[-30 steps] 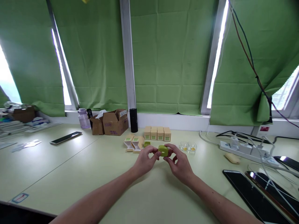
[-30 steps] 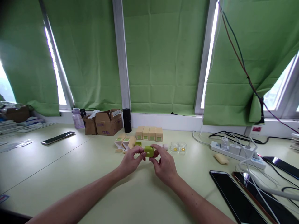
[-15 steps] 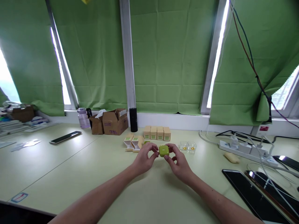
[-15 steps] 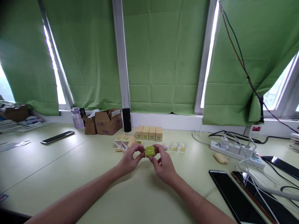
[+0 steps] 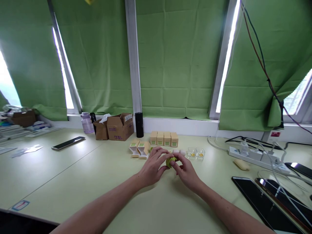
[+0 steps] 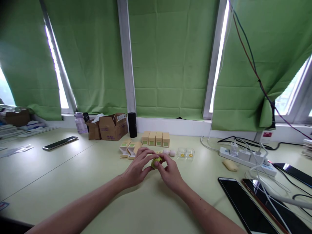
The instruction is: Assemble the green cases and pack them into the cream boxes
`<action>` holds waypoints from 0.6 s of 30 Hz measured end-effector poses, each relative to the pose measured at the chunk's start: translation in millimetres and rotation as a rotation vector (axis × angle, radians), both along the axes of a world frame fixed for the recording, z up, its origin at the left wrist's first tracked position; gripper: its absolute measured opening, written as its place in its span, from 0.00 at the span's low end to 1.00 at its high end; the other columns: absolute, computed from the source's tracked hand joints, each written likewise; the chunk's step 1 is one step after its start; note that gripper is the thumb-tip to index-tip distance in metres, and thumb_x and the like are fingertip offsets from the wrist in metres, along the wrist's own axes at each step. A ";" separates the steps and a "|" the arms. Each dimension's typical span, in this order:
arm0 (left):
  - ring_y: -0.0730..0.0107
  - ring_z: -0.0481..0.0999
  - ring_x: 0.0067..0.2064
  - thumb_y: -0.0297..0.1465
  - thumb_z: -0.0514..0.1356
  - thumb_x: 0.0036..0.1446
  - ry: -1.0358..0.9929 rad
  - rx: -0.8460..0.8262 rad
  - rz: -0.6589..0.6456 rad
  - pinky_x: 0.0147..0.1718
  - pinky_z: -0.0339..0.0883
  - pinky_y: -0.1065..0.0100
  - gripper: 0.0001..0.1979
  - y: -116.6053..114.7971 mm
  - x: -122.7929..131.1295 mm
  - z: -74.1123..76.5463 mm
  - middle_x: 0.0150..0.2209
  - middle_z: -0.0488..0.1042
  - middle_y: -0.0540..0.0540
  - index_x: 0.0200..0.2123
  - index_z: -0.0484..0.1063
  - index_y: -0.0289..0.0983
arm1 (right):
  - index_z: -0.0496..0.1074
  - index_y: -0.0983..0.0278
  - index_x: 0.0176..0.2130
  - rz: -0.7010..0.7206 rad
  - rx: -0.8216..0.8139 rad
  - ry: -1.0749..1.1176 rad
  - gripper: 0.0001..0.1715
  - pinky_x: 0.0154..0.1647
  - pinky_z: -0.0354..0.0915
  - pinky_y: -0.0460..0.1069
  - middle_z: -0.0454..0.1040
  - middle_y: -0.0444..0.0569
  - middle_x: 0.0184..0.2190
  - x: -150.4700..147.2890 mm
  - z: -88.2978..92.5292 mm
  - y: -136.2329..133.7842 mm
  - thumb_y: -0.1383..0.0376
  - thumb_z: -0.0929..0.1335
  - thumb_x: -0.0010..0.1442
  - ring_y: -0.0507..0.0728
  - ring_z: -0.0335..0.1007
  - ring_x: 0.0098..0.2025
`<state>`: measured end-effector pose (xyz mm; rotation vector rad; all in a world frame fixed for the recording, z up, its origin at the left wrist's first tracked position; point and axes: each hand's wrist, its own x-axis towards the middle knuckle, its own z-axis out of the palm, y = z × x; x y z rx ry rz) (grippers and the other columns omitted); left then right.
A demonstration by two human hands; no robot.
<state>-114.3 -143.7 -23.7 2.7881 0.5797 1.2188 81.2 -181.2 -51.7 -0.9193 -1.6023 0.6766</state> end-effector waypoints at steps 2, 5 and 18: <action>0.52 0.68 0.58 0.25 0.63 0.63 -0.071 -0.090 -0.009 0.58 0.66 0.49 0.22 2.5 -0.1 -1.5 0.54 0.74 0.41 0.58 0.69 0.44 | 0.72 0.61 0.52 -0.031 0.010 -0.010 0.23 0.27 0.70 0.47 0.77 0.51 0.40 2.2 -1.5 1.0 0.48 0.65 0.70 0.58 0.75 0.40; 0.54 0.71 0.57 0.27 0.67 0.60 -0.216 -0.261 0.024 0.56 0.69 0.51 0.22 10.8 -1.1 -4.9 0.53 0.75 0.41 0.56 0.70 0.44 | 0.71 0.60 0.54 -0.142 0.050 -0.118 0.19 0.29 0.71 0.49 0.78 0.51 0.41 8.5 -5.3 4.6 0.53 0.63 0.72 0.58 0.75 0.39; 0.56 0.80 0.53 0.25 0.72 0.48 -0.478 -0.743 0.003 0.52 0.70 0.56 0.25 43.4 -0.8 -18.0 0.50 0.81 0.41 0.50 0.74 0.38 | 0.77 0.66 0.53 -0.368 0.223 -1.174 0.22 0.70 0.49 0.64 0.71 0.58 0.62 14.3 -4.6 37.2 0.73 0.66 0.60 0.70 0.54 0.69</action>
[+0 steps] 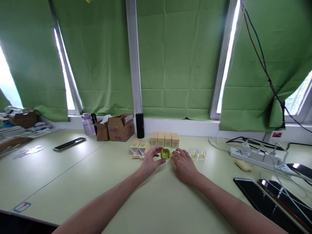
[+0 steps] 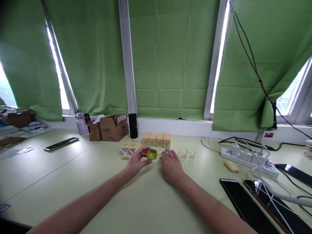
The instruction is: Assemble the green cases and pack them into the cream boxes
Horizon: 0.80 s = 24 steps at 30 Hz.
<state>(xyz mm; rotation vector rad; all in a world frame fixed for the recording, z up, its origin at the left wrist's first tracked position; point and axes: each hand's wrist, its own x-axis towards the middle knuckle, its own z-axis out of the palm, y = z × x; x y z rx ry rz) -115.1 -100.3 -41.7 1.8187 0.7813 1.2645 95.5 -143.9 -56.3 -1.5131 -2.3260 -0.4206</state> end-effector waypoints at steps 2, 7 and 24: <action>0.56 0.80 0.54 0.24 0.72 0.47 -0.003 -0.001 0.003 0.53 0.69 0.56 0.25 -0.5 0.7 -0.5 0.51 0.81 0.41 0.50 0.74 0.39 | 0.75 0.67 0.55 -0.004 -0.035 -0.060 0.24 0.72 0.44 0.64 0.70 0.60 0.63 -1.5 3.1 7.8 0.72 0.66 0.60 0.69 0.52 0.72; 0.55 0.80 0.54 0.23 0.72 0.46 0.003 -0.007 -0.009 0.52 0.69 0.57 0.26 -3.6 0.2 3.4 0.49 0.82 0.41 0.50 0.74 0.39 | 0.76 0.68 0.55 -0.019 -0.077 -0.117 0.23 0.73 0.39 0.64 0.76 0.62 0.56 -6.6 7.4 25.6 0.71 0.65 0.62 0.68 0.53 0.72; 0.56 0.79 0.53 0.28 0.72 0.47 -0.024 0.021 0.035 0.50 0.69 0.58 0.24 -5.0 -0.2 3.0 0.51 0.81 0.40 0.49 0.74 0.38 | 0.79 0.64 0.34 0.111 0.129 -0.077 0.15 0.59 0.58 0.61 0.80 0.58 0.33 -14.6 8.7 -22.7 0.77 0.65 0.58 0.66 0.72 0.45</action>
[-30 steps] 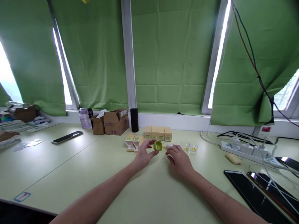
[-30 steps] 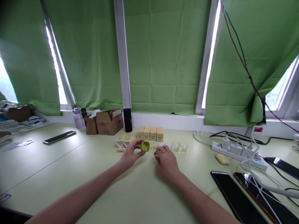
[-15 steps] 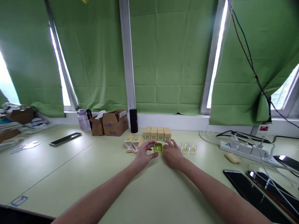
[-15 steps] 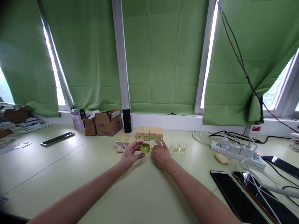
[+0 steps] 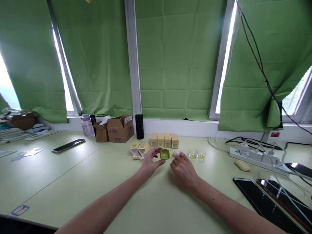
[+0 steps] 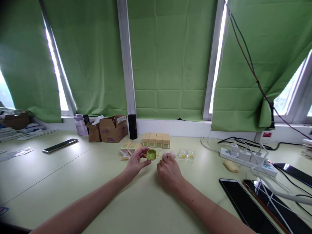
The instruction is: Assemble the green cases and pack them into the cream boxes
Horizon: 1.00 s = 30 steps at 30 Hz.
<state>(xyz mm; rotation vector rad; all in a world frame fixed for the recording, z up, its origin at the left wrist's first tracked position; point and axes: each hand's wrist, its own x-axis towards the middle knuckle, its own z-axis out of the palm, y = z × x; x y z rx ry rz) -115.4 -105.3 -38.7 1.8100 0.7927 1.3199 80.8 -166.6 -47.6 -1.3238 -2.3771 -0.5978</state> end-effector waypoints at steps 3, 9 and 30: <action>0.55 0.79 0.52 0.28 0.72 0.46 -0.001 -0.005 -0.005 0.50 0.69 0.57 0.24 -1.8 0.6 0.1 0.51 0.80 0.40 0.49 0.75 0.38 | 0.77 0.64 0.34 0.037 -0.016 0.096 0.15 0.51 0.62 0.59 0.79 0.55 0.31 -4.7 5.8 -21.1 0.79 0.65 0.55 0.62 0.72 0.37; 0.54 0.79 0.52 0.28 0.73 0.46 -0.026 -0.029 -0.055 0.51 0.67 0.57 0.23 -6.0 1.5 2.1 0.49 0.81 0.40 0.48 0.75 0.38 | 0.77 0.59 0.43 0.233 -0.293 0.874 0.12 0.40 0.67 0.54 0.80 0.49 0.37 -5.1 19.8 -33.7 0.67 0.65 0.64 0.58 0.73 0.37; 0.54 0.78 0.54 0.26 0.72 0.48 0.027 -0.017 -0.103 0.55 0.68 0.53 0.24 -18.7 9.5 -0.1 0.52 0.78 0.39 0.50 0.75 0.38 | 0.76 0.66 0.29 0.258 -0.762 1.864 0.33 0.23 0.60 0.46 0.71 0.44 0.22 13.2 15.7 -14.9 0.41 0.81 0.43 0.51 0.65 0.26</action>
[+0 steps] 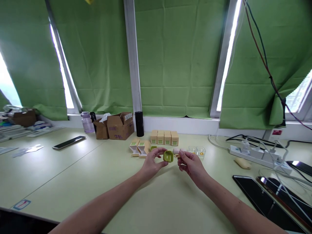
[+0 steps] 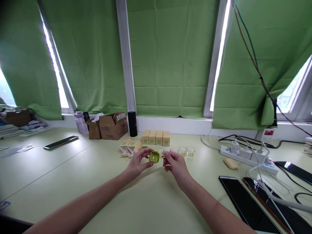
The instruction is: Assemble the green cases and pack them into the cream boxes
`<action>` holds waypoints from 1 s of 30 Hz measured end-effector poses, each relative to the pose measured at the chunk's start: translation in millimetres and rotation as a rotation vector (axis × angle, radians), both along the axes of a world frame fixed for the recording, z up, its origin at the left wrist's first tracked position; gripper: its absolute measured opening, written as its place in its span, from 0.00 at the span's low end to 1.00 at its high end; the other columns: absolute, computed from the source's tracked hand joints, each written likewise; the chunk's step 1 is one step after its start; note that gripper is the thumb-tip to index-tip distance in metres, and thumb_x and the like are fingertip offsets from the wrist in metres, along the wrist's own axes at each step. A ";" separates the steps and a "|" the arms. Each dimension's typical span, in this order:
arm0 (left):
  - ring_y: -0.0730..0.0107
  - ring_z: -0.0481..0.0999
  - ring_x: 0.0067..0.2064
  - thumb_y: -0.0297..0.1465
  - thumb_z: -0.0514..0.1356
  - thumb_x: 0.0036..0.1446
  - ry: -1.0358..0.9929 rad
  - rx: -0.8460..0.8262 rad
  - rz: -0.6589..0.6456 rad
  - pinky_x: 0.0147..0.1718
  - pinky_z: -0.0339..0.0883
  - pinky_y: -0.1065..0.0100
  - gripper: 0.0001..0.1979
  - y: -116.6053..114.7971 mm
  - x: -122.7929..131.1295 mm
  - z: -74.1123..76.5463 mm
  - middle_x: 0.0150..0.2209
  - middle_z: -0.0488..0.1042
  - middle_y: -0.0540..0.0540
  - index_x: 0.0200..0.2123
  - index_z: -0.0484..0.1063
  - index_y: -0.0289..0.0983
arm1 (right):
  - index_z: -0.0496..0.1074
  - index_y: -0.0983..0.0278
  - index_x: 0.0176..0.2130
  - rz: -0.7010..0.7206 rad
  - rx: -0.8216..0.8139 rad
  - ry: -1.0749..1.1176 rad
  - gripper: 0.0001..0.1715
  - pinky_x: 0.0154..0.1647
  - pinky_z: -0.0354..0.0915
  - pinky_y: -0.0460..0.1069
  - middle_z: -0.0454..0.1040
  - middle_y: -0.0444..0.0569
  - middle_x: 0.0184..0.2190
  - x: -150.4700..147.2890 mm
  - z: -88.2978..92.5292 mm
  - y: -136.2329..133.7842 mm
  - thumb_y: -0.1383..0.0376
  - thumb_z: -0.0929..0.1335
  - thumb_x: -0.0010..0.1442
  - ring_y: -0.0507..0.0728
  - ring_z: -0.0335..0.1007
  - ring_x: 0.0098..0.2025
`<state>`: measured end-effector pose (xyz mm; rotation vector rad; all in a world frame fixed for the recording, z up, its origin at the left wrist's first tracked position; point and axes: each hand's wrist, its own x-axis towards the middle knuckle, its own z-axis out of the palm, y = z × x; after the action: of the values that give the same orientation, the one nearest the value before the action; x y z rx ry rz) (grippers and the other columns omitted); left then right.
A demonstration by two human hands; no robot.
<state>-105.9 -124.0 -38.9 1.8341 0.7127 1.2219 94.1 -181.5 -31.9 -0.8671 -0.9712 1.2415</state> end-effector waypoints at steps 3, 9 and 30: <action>0.53 0.78 0.54 0.26 0.72 0.48 0.009 0.006 0.000 0.56 0.68 0.52 0.23 0.1 0.1 -0.5 0.52 0.78 0.39 0.49 0.75 0.37 | 0.76 0.66 0.29 -0.009 0.010 -0.019 0.32 0.22 0.59 0.45 0.70 0.43 0.21 0.4 -0.2 -0.4 0.41 0.80 0.44 0.50 0.64 0.24; 0.54 0.78 0.53 0.27 0.72 0.49 0.031 0.023 0.016 0.56 0.68 0.51 0.24 -0.4 -0.1 -2.3 0.52 0.78 0.39 0.50 0.76 0.39 | 0.78 0.64 0.36 -0.043 0.065 -0.062 0.32 0.25 0.67 0.48 0.75 0.45 0.25 -0.4 3.9 -4.2 0.43 0.81 0.44 0.54 0.72 0.27; 0.59 0.75 0.52 0.24 0.71 0.50 0.070 0.207 0.022 0.56 0.70 0.53 0.22 -13.4 1.8 3.7 0.50 0.74 0.43 0.49 0.76 0.42 | 0.77 0.60 0.43 -0.290 0.512 -0.694 0.07 0.42 0.73 0.56 0.81 0.52 0.38 -1.7 -10.1 -10.8 0.62 0.69 0.66 0.60 0.77 0.38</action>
<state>-104.1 -137.4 -35.2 2.0511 0.6669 1.2917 92.4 -192.2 -42.0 -0.9918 -1.5599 0.3901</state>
